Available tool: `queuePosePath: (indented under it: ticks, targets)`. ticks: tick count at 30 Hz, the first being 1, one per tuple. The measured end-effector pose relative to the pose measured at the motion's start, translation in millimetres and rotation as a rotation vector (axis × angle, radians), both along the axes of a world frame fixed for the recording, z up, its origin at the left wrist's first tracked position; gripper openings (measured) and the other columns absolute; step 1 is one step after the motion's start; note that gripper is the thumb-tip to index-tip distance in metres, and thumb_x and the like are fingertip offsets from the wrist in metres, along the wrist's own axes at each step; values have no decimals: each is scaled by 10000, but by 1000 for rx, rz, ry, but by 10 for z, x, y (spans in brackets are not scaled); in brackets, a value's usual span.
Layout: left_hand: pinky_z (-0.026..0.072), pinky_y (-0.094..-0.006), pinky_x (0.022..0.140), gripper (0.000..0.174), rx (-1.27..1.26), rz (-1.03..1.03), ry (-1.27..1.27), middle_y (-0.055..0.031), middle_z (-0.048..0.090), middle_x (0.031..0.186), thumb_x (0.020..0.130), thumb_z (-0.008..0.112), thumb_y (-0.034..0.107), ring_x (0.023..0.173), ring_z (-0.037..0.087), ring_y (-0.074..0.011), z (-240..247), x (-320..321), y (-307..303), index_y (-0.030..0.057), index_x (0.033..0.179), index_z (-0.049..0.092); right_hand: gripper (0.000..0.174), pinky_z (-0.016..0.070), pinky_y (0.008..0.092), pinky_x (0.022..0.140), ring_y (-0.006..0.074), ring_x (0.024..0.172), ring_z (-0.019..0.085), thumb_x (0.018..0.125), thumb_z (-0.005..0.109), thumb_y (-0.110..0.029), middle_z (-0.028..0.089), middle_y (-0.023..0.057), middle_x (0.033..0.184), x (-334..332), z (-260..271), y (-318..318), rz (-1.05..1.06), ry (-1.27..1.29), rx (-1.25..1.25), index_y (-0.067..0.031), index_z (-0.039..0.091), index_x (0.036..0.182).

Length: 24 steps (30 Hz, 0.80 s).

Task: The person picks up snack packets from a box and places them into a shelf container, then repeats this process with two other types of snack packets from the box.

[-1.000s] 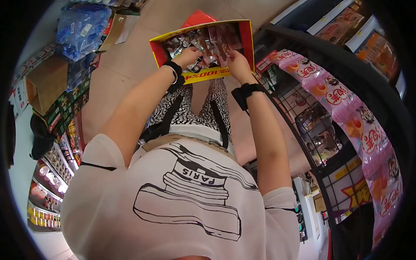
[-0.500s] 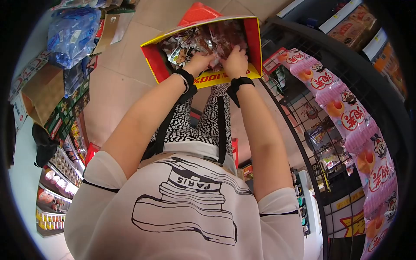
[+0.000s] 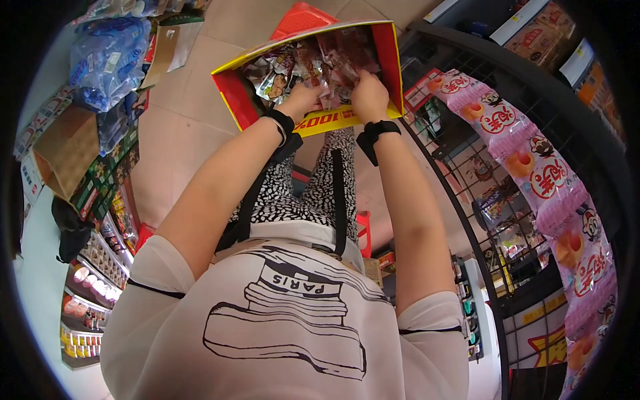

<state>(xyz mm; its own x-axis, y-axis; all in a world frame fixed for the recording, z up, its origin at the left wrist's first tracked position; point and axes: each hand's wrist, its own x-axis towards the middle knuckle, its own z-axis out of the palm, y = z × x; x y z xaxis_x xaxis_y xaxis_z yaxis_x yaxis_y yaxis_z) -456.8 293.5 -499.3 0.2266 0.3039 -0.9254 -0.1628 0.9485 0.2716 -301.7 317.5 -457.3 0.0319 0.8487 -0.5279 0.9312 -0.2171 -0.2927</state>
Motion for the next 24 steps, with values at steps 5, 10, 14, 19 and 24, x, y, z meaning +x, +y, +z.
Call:
queuePosePath:
  ticks: [5, 10, 14, 19, 24]
  targets:
    - [504, -309, 645, 235, -3, -55, 88, -92, 593, 928, 832, 559, 131, 799, 609, -185, 24, -49, 11, 22, 1034, 511, 165, 453, 432, 722, 365, 828, 566, 773, 504, -98, 583, 196, 900, -30, -26, -20, -5, -29, 27, -17, 545, 911]
    - [490, -272, 612, 162, 24, -39, 122, -57, 596, 831, 835, 552, 142, 731, 596, -155, 191, -114, 34, 30, 952, 549, 126, 446, 439, 700, 370, 807, 563, 774, 505, -107, 586, 198, 855, -114, 87, -24, -6, 35, -4, -19, 534, 860]
    - [502, -262, 635, 148, -57, 112, -106, -57, 597, 836, 866, 517, 170, 734, 595, -156, 130, -304, -70, 38, 922, 555, 112, 439, 441, 681, 364, 794, 562, 782, 526, -131, 585, 185, 813, -263, 393, -58, -69, 92, -11, -24, 529, 813]
    - [519, -269, 654, 158, -57, 75, -142, -84, 590, 893, 883, 491, 155, 786, 598, -175, 446, -648, 27, 18, 956, 519, 115, 429, 430, 648, 378, 763, 546, 777, 547, -121, 561, 200, 777, -302, 704, -231, -131, 292, 73, -11, 517, 790]
    - [506, -260, 659, 171, 20, -163, -161, -81, 578, 922, 895, 477, 195, 770, 590, -162, 873, -956, 174, 40, 954, 517, 99, 420, 408, 610, 372, 720, 537, 773, 556, -107, 543, 188, 741, -308, 1198, -495, -222, 461, 102, -19, 512, 792]
